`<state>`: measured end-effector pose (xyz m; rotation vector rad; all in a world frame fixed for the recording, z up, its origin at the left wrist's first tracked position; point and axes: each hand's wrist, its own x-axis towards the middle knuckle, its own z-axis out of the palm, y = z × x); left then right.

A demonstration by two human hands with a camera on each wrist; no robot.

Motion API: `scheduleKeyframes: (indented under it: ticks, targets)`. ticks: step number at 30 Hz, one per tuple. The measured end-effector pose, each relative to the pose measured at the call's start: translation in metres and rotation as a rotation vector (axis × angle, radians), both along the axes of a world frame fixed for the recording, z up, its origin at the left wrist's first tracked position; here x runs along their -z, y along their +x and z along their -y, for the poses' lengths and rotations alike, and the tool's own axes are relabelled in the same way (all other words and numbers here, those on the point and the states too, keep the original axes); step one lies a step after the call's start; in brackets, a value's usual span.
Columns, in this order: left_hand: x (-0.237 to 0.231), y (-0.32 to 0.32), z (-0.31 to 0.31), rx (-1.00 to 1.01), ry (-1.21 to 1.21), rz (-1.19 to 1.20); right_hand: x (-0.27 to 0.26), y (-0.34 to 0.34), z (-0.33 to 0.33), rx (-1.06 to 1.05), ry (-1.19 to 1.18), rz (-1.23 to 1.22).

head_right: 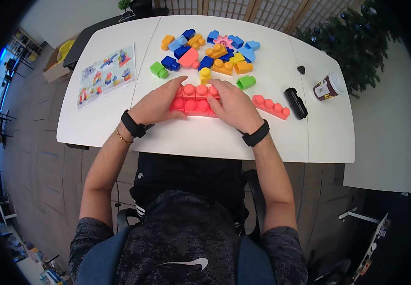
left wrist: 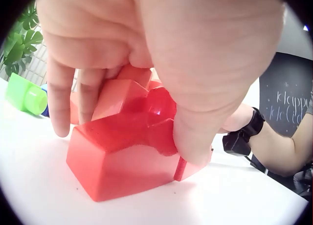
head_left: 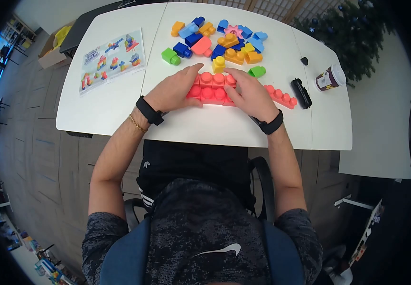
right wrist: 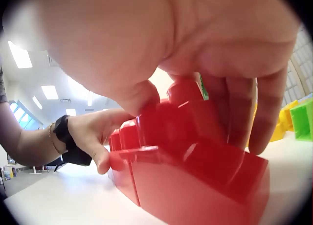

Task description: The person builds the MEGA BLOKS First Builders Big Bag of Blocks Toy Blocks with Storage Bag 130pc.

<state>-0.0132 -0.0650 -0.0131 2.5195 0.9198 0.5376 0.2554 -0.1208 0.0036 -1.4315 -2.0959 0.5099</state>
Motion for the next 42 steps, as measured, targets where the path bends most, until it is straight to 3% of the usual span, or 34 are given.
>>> scheduleKeyframes:
  ticks: [5,16,17,18,19,20,22,24,26,28,30,34,36,40,42]
  targets:
    - [-0.006,0.005,-0.002,0.03,0.045,-0.058,0.014,-0.009,0.004,-0.014,-0.032,0.041]
    - [-0.006,0.007,0.0,-0.009,-0.014,-0.095,0.025,-0.013,0.003,-0.006,0.16,0.036]
    - [-0.008,0.003,0.004,-0.003,0.078,-0.05,0.021,-0.012,0.005,0.001,0.164,0.03]
    - [-0.011,-0.002,0.008,0.006,0.168,-0.005,0.014,-0.009,0.01,0.083,0.363,0.077]
    - [-0.018,-0.006,0.016,-0.049,0.063,0.025,0.004,-0.006,0.015,0.165,0.554,0.126]
    - [-0.021,-0.013,0.024,-0.047,0.053,0.019,-0.008,0.003,0.021,0.168,0.543,0.122]
    - [-0.025,-0.032,0.041,-0.168,0.114,0.153,-0.028,0.035,0.033,0.456,0.443,0.058]
    - [-0.024,-0.048,0.06,-0.195,0.097,0.149,-0.022,0.076,0.043,0.571,0.309,0.373]
    - [-0.014,-0.059,0.077,-0.223,-0.058,0.171,0.001,0.112,0.055,0.561,0.21,0.457]
    - [-0.01,-0.058,0.091,-0.208,-0.018,0.217,0.015,0.123,0.063,0.537,0.112,0.545]
    - [-0.002,-0.061,0.103,-0.194,-0.176,0.207,0.021,0.123,0.074,0.549,0.01,0.449]
    - [0.0,-0.054,0.107,-0.158,-0.15,0.255,0.008,0.117,0.079,0.581,-0.128,0.353]
    - [-0.004,-0.051,0.103,-0.158,-0.12,0.266,0.003,0.118,0.083,0.502,0.054,0.127]
    - [-0.017,-0.032,0.101,-0.167,-0.079,0.355,-0.045,0.072,0.094,0.355,0.049,-0.025]
    - [-0.024,-0.016,0.104,-0.158,-0.045,0.415,-0.057,0.048,0.097,0.124,-0.001,-0.029]
